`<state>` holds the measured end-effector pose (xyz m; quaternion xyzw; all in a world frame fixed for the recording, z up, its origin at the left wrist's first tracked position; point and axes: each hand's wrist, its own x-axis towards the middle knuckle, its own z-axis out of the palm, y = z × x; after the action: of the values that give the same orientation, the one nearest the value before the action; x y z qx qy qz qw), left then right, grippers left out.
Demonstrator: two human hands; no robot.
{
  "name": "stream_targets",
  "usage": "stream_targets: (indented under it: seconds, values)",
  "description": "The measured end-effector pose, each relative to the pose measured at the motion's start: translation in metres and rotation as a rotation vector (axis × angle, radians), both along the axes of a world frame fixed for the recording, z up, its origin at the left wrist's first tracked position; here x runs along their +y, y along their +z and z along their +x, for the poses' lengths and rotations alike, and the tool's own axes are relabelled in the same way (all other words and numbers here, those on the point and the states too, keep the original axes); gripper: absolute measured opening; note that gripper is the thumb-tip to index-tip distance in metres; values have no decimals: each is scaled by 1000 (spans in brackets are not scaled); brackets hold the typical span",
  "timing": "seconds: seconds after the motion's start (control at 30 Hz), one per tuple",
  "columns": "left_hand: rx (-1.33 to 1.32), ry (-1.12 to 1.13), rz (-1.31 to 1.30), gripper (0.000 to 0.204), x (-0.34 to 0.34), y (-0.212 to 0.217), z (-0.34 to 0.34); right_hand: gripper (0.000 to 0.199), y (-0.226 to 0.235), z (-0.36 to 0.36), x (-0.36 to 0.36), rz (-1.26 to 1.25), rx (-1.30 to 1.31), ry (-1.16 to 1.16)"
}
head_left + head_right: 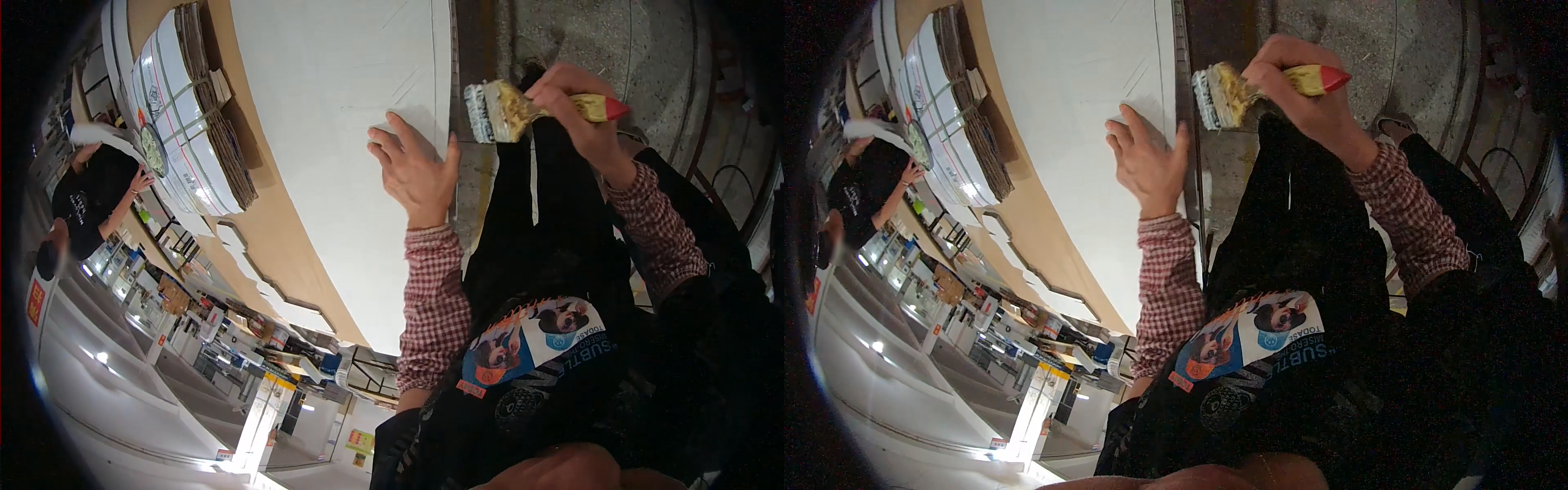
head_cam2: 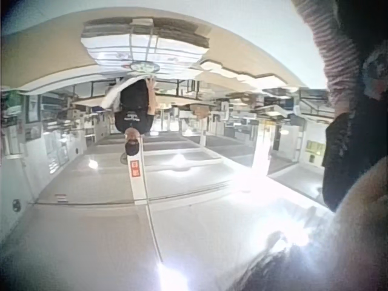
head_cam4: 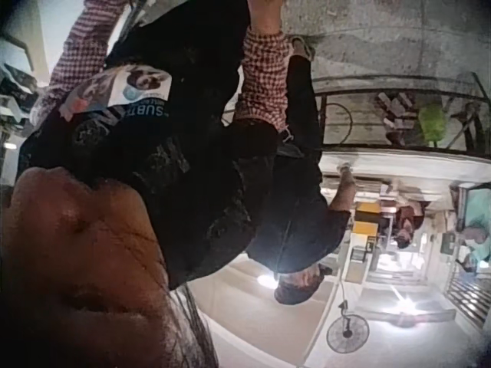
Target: The person applies a white adhesive substance to the grooved surface of a long, white, ribbed panel using a paintbrush. They repeatedly dip the brush into a foil-covered container to reload the adhesive and spread it evenly across the panel's ridges. The person works at a table in a workshop environment.
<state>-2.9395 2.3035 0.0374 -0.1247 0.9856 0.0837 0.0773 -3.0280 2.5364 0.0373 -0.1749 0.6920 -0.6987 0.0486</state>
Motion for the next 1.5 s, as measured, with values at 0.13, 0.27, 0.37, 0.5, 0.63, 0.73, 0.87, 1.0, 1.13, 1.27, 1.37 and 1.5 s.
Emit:
stream_targets:
  seconds: [0.13,0.27,0.37,0.5,0.63,0.73,0.87,1.0,1.13,1.27,1.37,1.5]
  values:
    - [76,143,-50,112,16,-31,30,15,-2,4,8,18,37,-99]
    - [-53,157,-84,112,17,-23,62,15,-11,-6,15,33,123,-113]
    - [-40,75,53,99,-3,-6,64,17,-14,-19,18,61,128,-98]
    - [-10,-31,203,74,-30,18,56,22,-19,-50,14,-47,103,-149]
    - [-48,2,403,70,-41,29,50,26,-16,-79,2,-111,200,-167]
    - [-61,0,419,68,-42,32,46,26,-26,-85,1,-160,179,-156]
    - [-71,8,449,68,-48,29,48,19,-32,-52,-7,-75,86,-111]
    - [-74,-9,438,68,-47,33,45,15,-24,-5,-11,-9,167,-11]
    - [-110,-5,372,69,-45,35,45,15,-6,2,-11,-17,186,14]
    - [-63,-41,389,68,-47,35,44,17,-5,-2,-22,84,145,-82]
    - [-59,-47,371,69,-46,34,45,14,-13,15,-27,44,101,27]
    - [-55,-51,362,70,-48,32,46,10,-5,35,-30,6,73,43]
